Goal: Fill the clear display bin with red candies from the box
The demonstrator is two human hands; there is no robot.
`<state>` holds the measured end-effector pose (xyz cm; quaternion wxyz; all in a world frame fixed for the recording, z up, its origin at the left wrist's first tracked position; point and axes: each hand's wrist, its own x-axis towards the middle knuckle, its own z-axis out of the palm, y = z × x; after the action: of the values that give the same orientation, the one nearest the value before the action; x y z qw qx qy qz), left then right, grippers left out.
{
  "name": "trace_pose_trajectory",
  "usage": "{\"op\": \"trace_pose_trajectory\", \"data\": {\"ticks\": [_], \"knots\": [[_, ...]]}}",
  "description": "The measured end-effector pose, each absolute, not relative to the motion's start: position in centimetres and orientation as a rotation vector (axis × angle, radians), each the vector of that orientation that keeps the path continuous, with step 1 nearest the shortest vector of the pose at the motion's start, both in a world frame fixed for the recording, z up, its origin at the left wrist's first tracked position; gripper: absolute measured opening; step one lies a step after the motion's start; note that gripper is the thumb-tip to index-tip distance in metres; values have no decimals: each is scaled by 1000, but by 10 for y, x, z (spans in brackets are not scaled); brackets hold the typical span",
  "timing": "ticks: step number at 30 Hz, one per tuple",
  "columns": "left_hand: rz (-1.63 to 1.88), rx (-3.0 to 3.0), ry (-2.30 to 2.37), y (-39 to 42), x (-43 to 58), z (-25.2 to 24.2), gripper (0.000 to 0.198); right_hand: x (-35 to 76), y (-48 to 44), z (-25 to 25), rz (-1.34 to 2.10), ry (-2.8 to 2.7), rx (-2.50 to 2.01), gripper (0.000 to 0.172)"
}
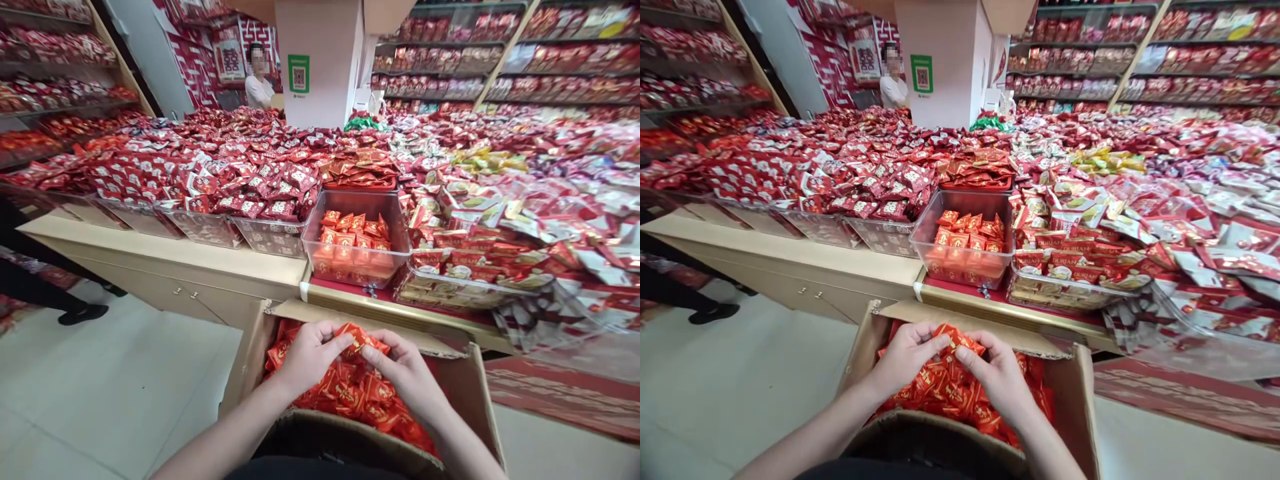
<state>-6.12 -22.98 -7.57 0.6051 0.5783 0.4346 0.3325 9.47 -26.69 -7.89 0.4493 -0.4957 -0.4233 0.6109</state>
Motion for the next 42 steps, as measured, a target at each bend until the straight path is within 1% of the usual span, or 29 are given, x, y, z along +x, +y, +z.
{"op": "trace_pose_trajectory", "data": {"ticks": [4,10,13,14,15,19,22,24,27,30,36,42], "knots": [[814,1241,1034,-230,-62,-76,25,83,-263,-85,1516,-862,-1213,32],[859,1092,947,-228,-58,-69,20,78,-255,-80,1581,-757,-1210,33],[868,1094,917,-226,-56,-66,42,80,-251,-71,1624,-747,-1241,35],[855,1106,908,-226,-56,-65,45,82,-250,-68,1629,-750,-1251,36],[841,1114,900,-226,-55,-65,43,83,-249,-67,1626,-760,-1264,36],[831,1161,939,-223,-57,-66,25,89,-245,-66,1501,-988,-1372,35],[758,1272,972,-220,-61,-65,28,91,-244,-68,1325,-1287,-1438,35],[705,1310,991,-220,-62,-65,31,89,-245,-69,1258,-1369,-1435,34],[789,1275,1061,-222,-64,-69,29,86,-250,-71,1352,-1284,-1336,29],[855,1185,1075,-226,-65,-76,27,83,-257,-77,1458,-1203,-1281,28],[878,1187,1048,-236,-72,-81,21,84,-263,-82,1466,-1288,-1314,29],[868,1240,1040,-237,-80,-76,22,81,-259,-77,1486,-1399,-1334,31]]}}
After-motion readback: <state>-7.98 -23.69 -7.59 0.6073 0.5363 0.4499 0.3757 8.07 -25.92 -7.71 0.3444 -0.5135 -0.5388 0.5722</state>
